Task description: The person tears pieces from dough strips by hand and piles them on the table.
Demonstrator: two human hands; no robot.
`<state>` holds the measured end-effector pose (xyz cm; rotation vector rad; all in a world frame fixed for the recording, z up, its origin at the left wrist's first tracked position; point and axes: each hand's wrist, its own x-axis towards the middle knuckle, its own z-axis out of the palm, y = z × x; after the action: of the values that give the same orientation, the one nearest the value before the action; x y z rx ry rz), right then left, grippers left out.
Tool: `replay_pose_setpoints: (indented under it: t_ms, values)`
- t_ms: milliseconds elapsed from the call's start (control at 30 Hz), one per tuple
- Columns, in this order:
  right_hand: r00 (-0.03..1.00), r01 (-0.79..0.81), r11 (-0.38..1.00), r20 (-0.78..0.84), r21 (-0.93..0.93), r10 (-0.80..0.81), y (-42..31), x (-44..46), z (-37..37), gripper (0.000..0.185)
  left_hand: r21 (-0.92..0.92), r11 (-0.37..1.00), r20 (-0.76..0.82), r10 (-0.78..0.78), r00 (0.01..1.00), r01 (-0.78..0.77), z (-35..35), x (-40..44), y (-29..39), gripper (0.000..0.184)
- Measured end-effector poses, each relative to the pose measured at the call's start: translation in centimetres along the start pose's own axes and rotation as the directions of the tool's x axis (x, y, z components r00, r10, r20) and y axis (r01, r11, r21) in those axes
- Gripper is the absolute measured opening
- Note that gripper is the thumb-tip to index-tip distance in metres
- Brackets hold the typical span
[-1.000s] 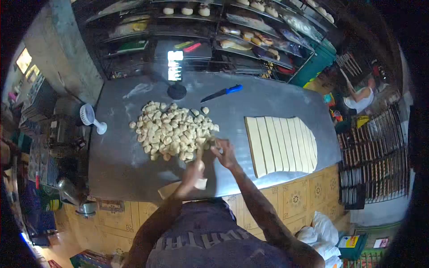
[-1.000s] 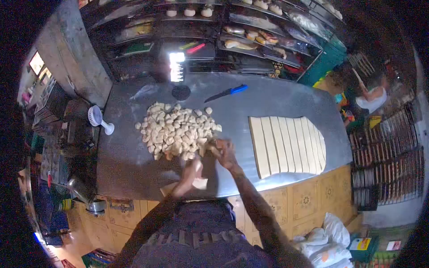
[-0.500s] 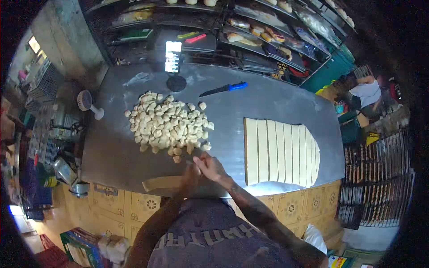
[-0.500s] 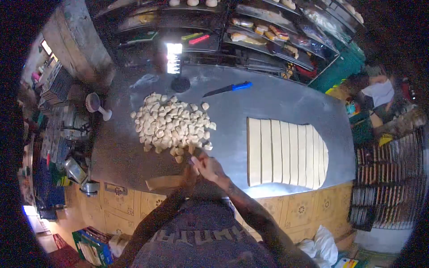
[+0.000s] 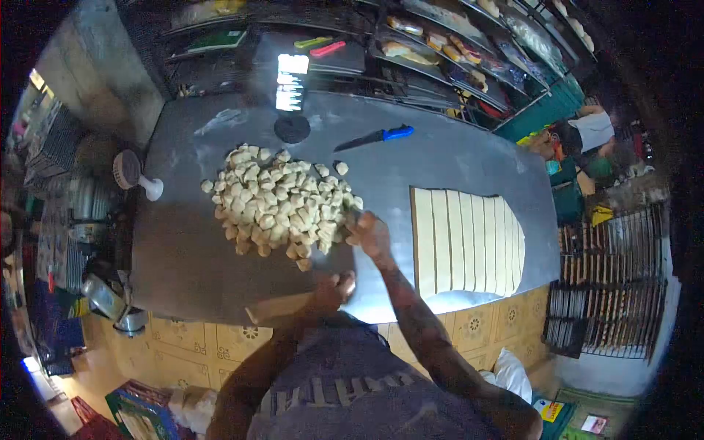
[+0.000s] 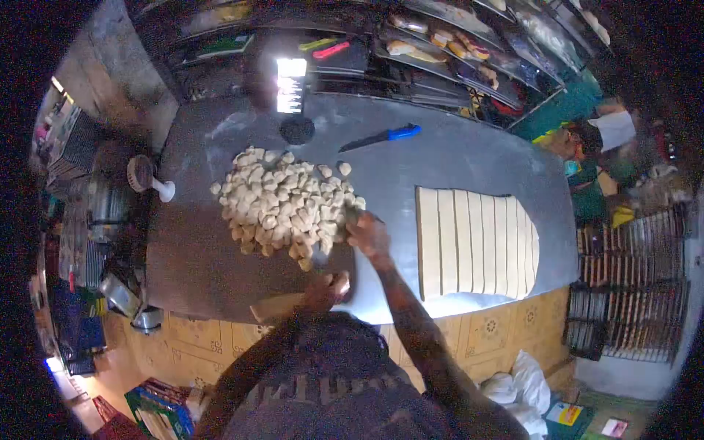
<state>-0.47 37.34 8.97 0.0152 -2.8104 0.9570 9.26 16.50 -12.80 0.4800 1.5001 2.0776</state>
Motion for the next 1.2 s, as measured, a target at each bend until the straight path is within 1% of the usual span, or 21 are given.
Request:
replay_pose_setpoints:
  t_ms: [67,100,133,200,267,333,367,433,667,767,833,900,933,967,1000,1033,1067,1100,1133,1167,1200]
  values:
    - [0.997,0.075,0.99,0.011,-0.117,-0.074,-2.3,3.1,-1.1,0.033,0.276,0.958,0.065,0.066,0.996,-0.081,-2.1,-0.6,-0.1,0.045]
    - [0.985,0.101,0.962,-0.111,-0.254,-0.133,-4.0,4.6,-1.6,0.038,0.266,0.961,0.077,0.057,0.995,-0.075,-3.2,-1.4,0.5,0.045]
    - [0.951,0.113,0.912,-0.223,-0.395,-0.215,-5.1,6.9,-1.7,0.044,0.135,0.987,-0.051,-0.075,0.996,0.082,-4.1,-1.4,4.2,0.041]
    - [0.954,0.109,0.994,-0.284,0.031,-0.095,-2.5,13.1,1.9,0.052,-0.179,0.923,-0.244,-0.377,0.894,0.34,-5.3,-1.4,11.4,0.04]
    - [0.977,-0.05,0.896,-0.166,0.441,0.136,-5.6,20.0,2.5,0.06,-0.274,0.862,-0.169,-0.48,0.861,0.427,-5.9,-2.1,14.1,0.039]
    - [0.964,0.145,0.646,-0.253,0.75,0.078,-4.2,26.2,5.7,0.061,-0.416,0.712,-0.021,-0.629,0.777,0.565,-7.0,-1.4,15.6,0.04]
    - [0.962,0.143,0.651,-0.258,0.746,0.084,-4.7,29.0,6.0,0.061,-0.413,0.71,-0.012,-0.631,0.776,0.571,-7.1,-1.6,15.7,0.04]
    - [0.952,0.104,0.938,-0.307,0.33,0.003,-5.8,33.1,5.8,0.057,-0.306,0.826,-0.05,-0.51,0.859,0.473,-6.7,-2.9,15.2,0.041]
    - [0.988,-0.034,0.97,-0.137,0.242,0.069,-8.5,34.5,4.3,0.057,0.095,0.976,-0.039,-0.193,0.98,0.196,-6.4,-6.0,14.5,0.029]
    - [0.988,-0.046,0.978,-0.134,0.201,0.074,-8.9,35.6,4.0,0.055,0.367,0.927,-0.045,-0.067,0.997,0.078,-6.6,-5.9,13.7,0.02]
    - [0.982,-0.1,0.985,-0.147,0.143,0.121,-9.7,34.7,3.6,0.051,0.683,0.73,-0.13,0.124,0.984,-0.002,-5.0,-5.1,18.0,0.027]
    - [0.971,-0.085,0.938,-0.184,0.336,0.154,-9.9,31.5,3.7,0.048,0.815,0.58,-0.147,0.218,0.965,-0.007,-4.2,-5.5,17.4,0.033]
    - [0.957,-0.07,0.864,-0.212,0.499,0.2,-9.7,29.3,3.6,0.044,0.258,0.966,-0.264,0.084,0.961,-0.013,-4.9,-6.3,13.4,0.036]
    - [0.942,-0.038,0.764,-0.233,0.644,0.243,-9.6,27.3,3.3,0.04,-0.415,0.909,-0.272,-0.083,0.959,-0.039,-5.7,-6.6,9.4,0.04]
    - [0.952,0.136,0.833,-0.303,0.536,0.04,-6.1,25.4,5.4,0.032,-0.898,0.435,-0.172,-0.207,0.963,-0.066,-5.4,-6.5,7.5,0.044]
    - [0.995,0.022,0.829,0.066,0.559,-0.07,-6.4,20.4,3.0,0.029,-0.893,0.444,-0.185,-0.196,0.963,-0.081,-4.1,-5.9,9.0,0.044]
    - [0.961,-0.151,0.76,0.275,0.632,-0.039,-8.9,14.1,1.0,0.031,-0.728,0.676,-0.312,-0.177,0.933,-0.115,-2.2,-4.9,12.8,0.043]
    - [0.89,-0.047,0.654,0.329,0.755,-0.315,-6.6,8.7,2.5,0.037,-0.505,0.855,-0.431,-0.129,0.893,-0.121,-0.3,-3.9,16.8,0.049]
    - [0.808,-0.204,0.667,0.507,0.717,-0.299,-6.7,3.7,2.8,0.047,-0.244,0.966,-0.532,-0.056,0.845,-0.089,1.2,-3.1,19.1,0.058]
    - [0.753,0.201,0.902,0.529,0.382,-0.392,-11.1,-0.3,-5.0,0.051,-0.233,0.967,-0.547,-0.047,0.836,-0.098,2.3,-2.3,19.3,0.058]
    - [0.682,-0.033,0.899,0.668,0.436,-0.299,-9.2,-3.0,-3.7,0.048,-0.211,0.97,-0.509,-0.006,0.861,-0.118,3.4,-1.4,19.4,0.058]
